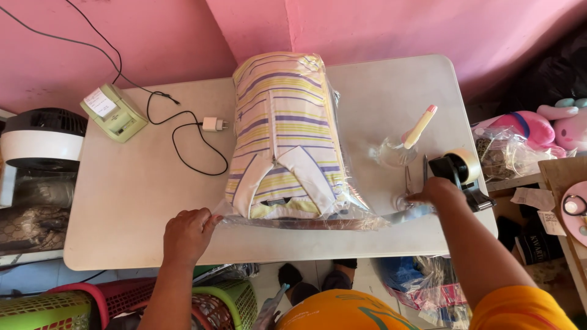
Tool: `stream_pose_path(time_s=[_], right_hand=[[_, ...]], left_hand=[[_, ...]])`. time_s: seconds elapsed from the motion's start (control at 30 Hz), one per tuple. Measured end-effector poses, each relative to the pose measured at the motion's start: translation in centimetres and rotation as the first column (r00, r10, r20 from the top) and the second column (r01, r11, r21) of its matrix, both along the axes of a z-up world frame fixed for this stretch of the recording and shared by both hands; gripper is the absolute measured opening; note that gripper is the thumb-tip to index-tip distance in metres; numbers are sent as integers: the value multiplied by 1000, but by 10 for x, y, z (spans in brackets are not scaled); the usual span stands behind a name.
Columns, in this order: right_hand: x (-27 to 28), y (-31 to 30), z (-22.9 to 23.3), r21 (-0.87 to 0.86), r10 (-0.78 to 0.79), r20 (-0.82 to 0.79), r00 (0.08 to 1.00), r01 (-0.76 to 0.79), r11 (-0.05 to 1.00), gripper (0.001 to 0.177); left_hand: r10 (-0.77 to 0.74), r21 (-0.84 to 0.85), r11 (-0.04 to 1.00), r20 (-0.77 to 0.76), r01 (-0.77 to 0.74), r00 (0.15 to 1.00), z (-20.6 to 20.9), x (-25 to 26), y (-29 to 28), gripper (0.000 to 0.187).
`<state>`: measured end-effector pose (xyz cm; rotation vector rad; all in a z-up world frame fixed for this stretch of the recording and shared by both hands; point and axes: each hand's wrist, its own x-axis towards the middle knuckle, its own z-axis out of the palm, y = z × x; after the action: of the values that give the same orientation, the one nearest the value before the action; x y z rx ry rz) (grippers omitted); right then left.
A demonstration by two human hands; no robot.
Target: Sealing a folded shirt in a plastic bag using a metal ruler and tape at a laundry station.
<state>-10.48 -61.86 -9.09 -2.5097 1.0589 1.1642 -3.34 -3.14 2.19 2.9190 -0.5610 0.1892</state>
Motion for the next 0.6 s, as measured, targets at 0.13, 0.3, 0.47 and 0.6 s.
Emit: stream_pose_path(time_s=[0.13, 0.3, 0.47, 0.6], right_hand=[[2, -7, -16, 314, -461, 101, 882, 411, 856, 45], [-21, 7, -2, 87, 106, 86, 991, -113, 990, 73], [-29, 47, 40, -26, -159, 287, 945, 173, 985, 39], [-29, 55, 36, -9, -177, 309, 934, 189, 982, 70]], left_hand=[[33, 44, 999, -49, -31, 998, -4, 7, 3, 39], [73, 175, 984, -276, -25, 958, -3, 16, 6, 44], [99, 120, 989, -112, -85, 989, -3, 3, -4, 36], [72, 105, 992, -77, -63, 994, -3, 4, -4, 31]])
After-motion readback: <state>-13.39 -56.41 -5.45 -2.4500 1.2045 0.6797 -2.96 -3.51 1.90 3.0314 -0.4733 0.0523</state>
